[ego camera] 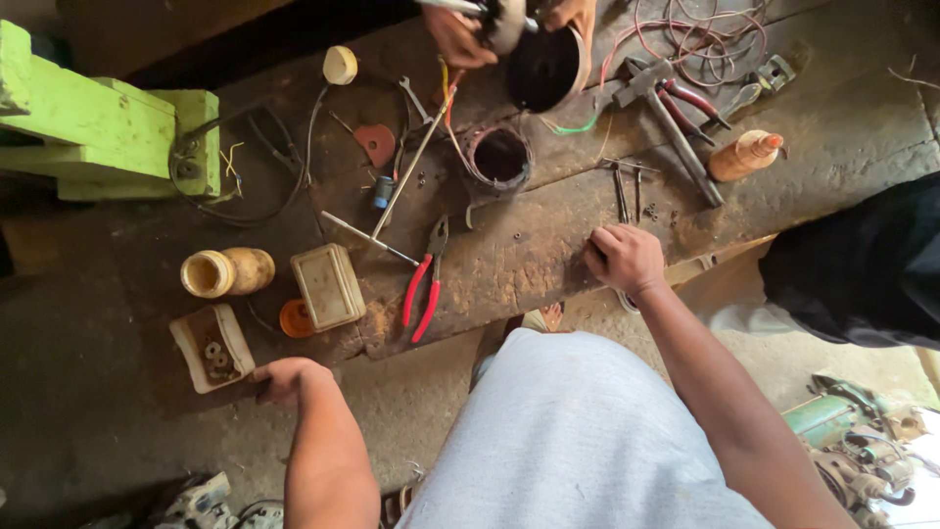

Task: The person disassembles a small electric motor on a workbench using a T-handle wrench and pliers. They loosen bolts, remove the end caps, and separate the rotor from the stator housing, then reassemble the components.

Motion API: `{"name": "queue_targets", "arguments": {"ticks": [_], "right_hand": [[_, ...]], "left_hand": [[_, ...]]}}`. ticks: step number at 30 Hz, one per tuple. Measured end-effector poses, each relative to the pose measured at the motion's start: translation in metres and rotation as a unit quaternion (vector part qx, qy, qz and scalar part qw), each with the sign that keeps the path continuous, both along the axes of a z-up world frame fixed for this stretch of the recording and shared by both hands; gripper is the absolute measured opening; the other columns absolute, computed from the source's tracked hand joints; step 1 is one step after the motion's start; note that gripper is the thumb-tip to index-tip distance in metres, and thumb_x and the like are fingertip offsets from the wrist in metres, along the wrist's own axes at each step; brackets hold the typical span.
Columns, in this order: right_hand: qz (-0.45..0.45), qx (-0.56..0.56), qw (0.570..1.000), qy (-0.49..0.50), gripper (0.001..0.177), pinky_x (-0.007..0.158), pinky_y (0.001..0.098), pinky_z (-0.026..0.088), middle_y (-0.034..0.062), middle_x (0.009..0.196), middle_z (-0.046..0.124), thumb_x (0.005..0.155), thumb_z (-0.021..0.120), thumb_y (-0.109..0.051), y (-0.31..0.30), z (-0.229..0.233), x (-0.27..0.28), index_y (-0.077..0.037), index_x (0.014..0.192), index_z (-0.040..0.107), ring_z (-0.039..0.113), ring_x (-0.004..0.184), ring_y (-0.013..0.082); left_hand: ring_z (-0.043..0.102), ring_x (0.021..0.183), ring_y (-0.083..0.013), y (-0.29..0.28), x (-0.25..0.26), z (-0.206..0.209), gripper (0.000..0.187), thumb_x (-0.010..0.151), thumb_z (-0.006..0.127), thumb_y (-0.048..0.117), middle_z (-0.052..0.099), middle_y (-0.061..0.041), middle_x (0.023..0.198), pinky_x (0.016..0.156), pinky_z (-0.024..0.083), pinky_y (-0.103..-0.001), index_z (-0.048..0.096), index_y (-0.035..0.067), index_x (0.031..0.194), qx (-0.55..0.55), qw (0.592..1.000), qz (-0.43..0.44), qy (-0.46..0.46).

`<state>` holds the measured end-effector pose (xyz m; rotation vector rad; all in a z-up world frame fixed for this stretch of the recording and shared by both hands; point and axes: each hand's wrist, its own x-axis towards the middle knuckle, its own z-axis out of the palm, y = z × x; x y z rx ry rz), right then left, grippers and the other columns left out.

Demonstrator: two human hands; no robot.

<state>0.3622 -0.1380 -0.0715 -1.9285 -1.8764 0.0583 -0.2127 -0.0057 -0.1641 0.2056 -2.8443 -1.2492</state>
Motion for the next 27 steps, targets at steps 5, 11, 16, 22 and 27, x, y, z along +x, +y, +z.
{"name": "queue_targets", "arguments": {"ticks": [5, 11, 16, 22, 27], "right_hand": [[-0.007, -0.008, 1.000, 0.000, 0.018, 0.061, 0.0407, 0.053, 0.0053, 0.076, 0.064, 0.081, 0.074, -0.024, -0.002, -0.003, 0.001, -0.013, 0.079, 0.060, 0.065, 0.071, 0.0276], [-0.006, -0.004, 1.000, 0.004, 0.018, 0.062, 0.0408, 0.053, 0.0056, 0.077, 0.064, 0.081, 0.074, -0.024, -0.001, -0.003, -0.001, -0.012, 0.079, 0.060, 0.065, 0.071, 0.0280], [-0.011, -0.011, 1.000, 0.004, 0.018, 0.061, 0.0411, 0.053, 0.0058, 0.076, 0.063, 0.080, 0.074, -0.024, -0.002, -0.002, -0.001, -0.012, 0.078, 0.060, 0.065, 0.071, 0.0279], [-0.003, 0.003, 1.000, 0.010, 0.017, 0.062, 0.0417, 0.053, 0.0062, 0.077, 0.063, 0.079, 0.073, -0.022, -0.002, -0.003, 0.001, -0.013, 0.080, 0.060, 0.065, 0.072, 0.0283], [-0.003, 0.005, 1.000, 0.014, 0.018, 0.061, 0.0427, 0.052, 0.0073, 0.075, 0.061, 0.080, 0.074, -0.024, -0.002, -0.004, 0.001, -0.013, 0.079, 0.059, 0.064, 0.070, 0.0295]], "left_hand": [[0.068, 0.111, -0.0430, 0.000, -0.002, -0.005, 0.062, 0.097, 0.049, 0.055, 0.066, -0.024, 0.127, 0.095, 0.054, -0.052, 0.050, 0.005, 0.135, -0.001, 1.000, 0.006, 0.008], [0.068, 0.110, -0.0434, -0.002, 0.010, 0.018, 0.059, 0.096, 0.044, 0.056, 0.067, -0.021, 0.126, 0.095, 0.054, -0.054, 0.049, 0.012, 0.136, -0.009, 0.998, -0.009, -0.056], [0.068, 0.109, -0.0445, -0.004, 0.016, 0.027, 0.062, 0.098, 0.043, 0.057, 0.068, -0.023, 0.124, 0.095, 0.053, -0.057, 0.046, 0.009, 0.139, -0.049, 0.996, -0.016, -0.071], [0.068, 0.110, -0.0446, -0.001, 0.006, 0.007, 0.065, 0.096, 0.047, 0.056, 0.068, -0.025, 0.124, 0.095, 0.053, -0.055, 0.046, 0.008, 0.139, 0.018, 0.999, -0.005, -0.031], [0.068, 0.110, -0.0440, 0.000, -0.003, -0.002, 0.068, 0.094, 0.049, 0.057, 0.068, -0.025, 0.122, 0.096, 0.053, -0.052, 0.046, 0.007, 0.140, 0.008, 1.000, 0.006, 0.000]]}}
